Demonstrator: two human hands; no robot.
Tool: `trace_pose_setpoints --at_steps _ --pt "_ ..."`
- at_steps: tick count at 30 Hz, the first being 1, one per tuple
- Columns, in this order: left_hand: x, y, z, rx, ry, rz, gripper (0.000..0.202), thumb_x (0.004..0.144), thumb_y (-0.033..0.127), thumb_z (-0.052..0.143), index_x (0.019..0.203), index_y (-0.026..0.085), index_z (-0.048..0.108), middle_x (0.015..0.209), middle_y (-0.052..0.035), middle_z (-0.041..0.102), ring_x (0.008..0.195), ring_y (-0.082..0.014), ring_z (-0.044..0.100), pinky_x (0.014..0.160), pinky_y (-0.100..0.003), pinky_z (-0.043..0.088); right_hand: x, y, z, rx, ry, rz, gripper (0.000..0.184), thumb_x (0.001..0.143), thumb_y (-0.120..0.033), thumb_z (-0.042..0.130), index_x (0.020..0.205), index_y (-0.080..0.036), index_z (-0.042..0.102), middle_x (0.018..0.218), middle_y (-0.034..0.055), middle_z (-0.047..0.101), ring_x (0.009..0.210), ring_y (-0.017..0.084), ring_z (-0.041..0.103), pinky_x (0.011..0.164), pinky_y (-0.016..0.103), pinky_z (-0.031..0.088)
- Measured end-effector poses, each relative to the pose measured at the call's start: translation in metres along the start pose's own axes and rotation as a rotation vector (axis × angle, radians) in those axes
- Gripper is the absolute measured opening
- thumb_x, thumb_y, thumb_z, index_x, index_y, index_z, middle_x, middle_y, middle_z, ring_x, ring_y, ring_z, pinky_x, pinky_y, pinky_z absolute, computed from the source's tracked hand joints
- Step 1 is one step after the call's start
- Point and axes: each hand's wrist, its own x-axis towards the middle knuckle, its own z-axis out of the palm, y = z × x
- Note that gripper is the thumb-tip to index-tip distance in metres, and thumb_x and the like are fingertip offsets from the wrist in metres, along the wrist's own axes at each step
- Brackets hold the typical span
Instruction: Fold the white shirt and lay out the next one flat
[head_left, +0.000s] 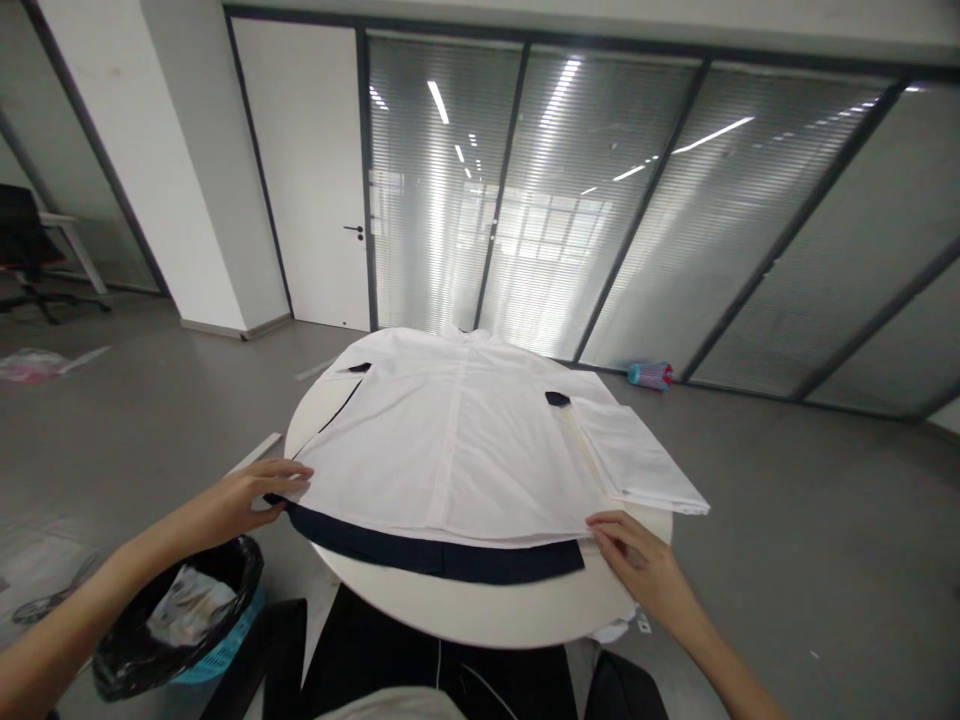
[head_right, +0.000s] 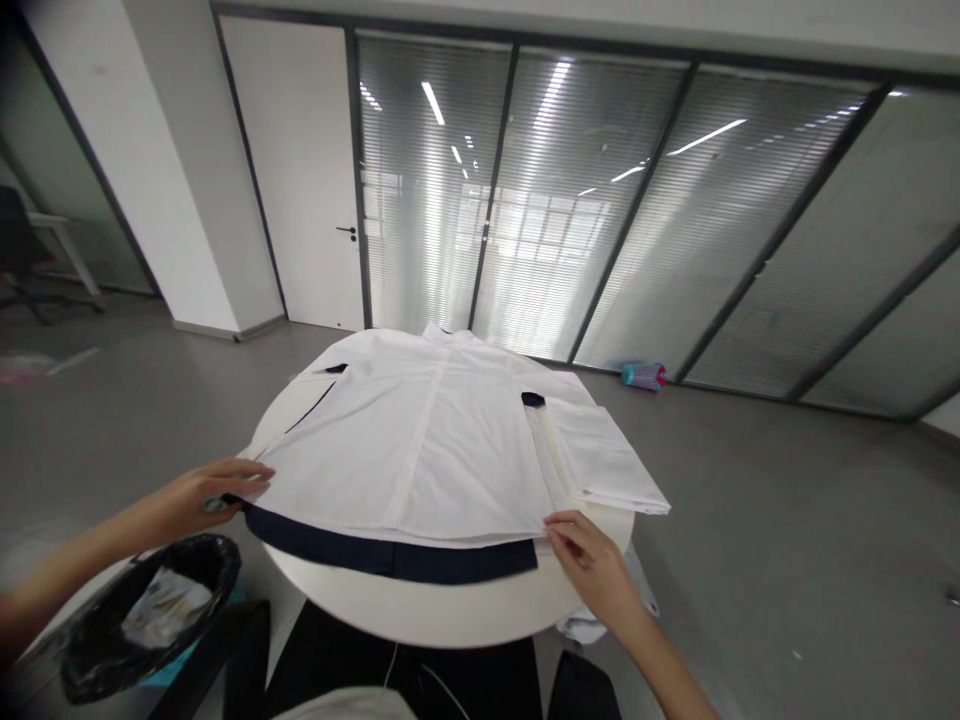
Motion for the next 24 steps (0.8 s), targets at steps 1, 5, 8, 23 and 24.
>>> trace_pose_setpoints --at_steps 1,5,8,23,24 --pt "0.000 0.001 0.000 0.009 0.004 0.006 0.033 0.089 0.036 0.056 0.117 0.034 0.074 0.129 -0.0033 0.068 0.117 -0.0252 0.065 0.103 -0.036 0.052 0.001 0.000 0.001 0.011 0.015 -0.005 0.027 0.095 -0.046 0.054 0.085 -0.028 0.072 0.095 0.0085 0.072 0.080 0.022 0.071 0.059 0.031 0.059" --pt "0.001 0.008 -0.003 0.049 0.082 -0.011 0.032 0.094 0.045 0.051 0.109 0.033 0.076 0.116 -0.0031 0.074 0.106 -0.0244 0.070 0.096 -0.035 0.056 0.000 0.002 0.004 0.022 0.107 -0.023 0.023 0.096 -0.042 0.053 0.088 -0.029 0.070 0.092 0.0073 0.072 0.086 0.023 0.071 0.072 0.034 0.060" --pt "0.000 0.018 -0.006 0.114 0.213 -0.006 0.037 0.096 0.048 0.047 0.107 0.031 0.077 0.111 -0.0051 0.075 0.102 -0.0256 0.071 0.092 -0.036 0.058 -0.002 0.002 0.007 0.012 0.181 -0.016 0.021 0.097 -0.041 0.051 0.091 -0.029 0.068 0.092 0.0074 0.072 0.087 0.023 0.071 0.077 0.034 0.060" --pt "0.006 0.021 -0.012 0.005 0.266 0.222 0.021 0.095 0.041 0.060 0.090 0.028 0.076 0.088 0.0005 0.074 0.080 -0.0132 0.072 0.075 -0.014 0.056 -0.010 -0.001 0.013 -0.134 0.352 -0.183 0.016 0.098 -0.020 0.052 0.099 -0.024 0.067 0.097 0.0040 0.071 0.091 0.017 0.070 0.083 0.026 0.058" --pt "0.007 0.024 -0.014 -0.036 0.230 0.208 0.019 0.095 0.040 0.061 0.092 0.029 0.076 0.088 0.0006 0.073 0.080 -0.0133 0.072 0.074 -0.014 0.056 -0.010 -0.001 0.012 -0.145 0.355 -0.194 0.015 0.097 -0.019 0.053 0.099 -0.024 0.067 0.098 0.0042 0.070 0.092 0.017 0.070 0.083 0.026 0.058"
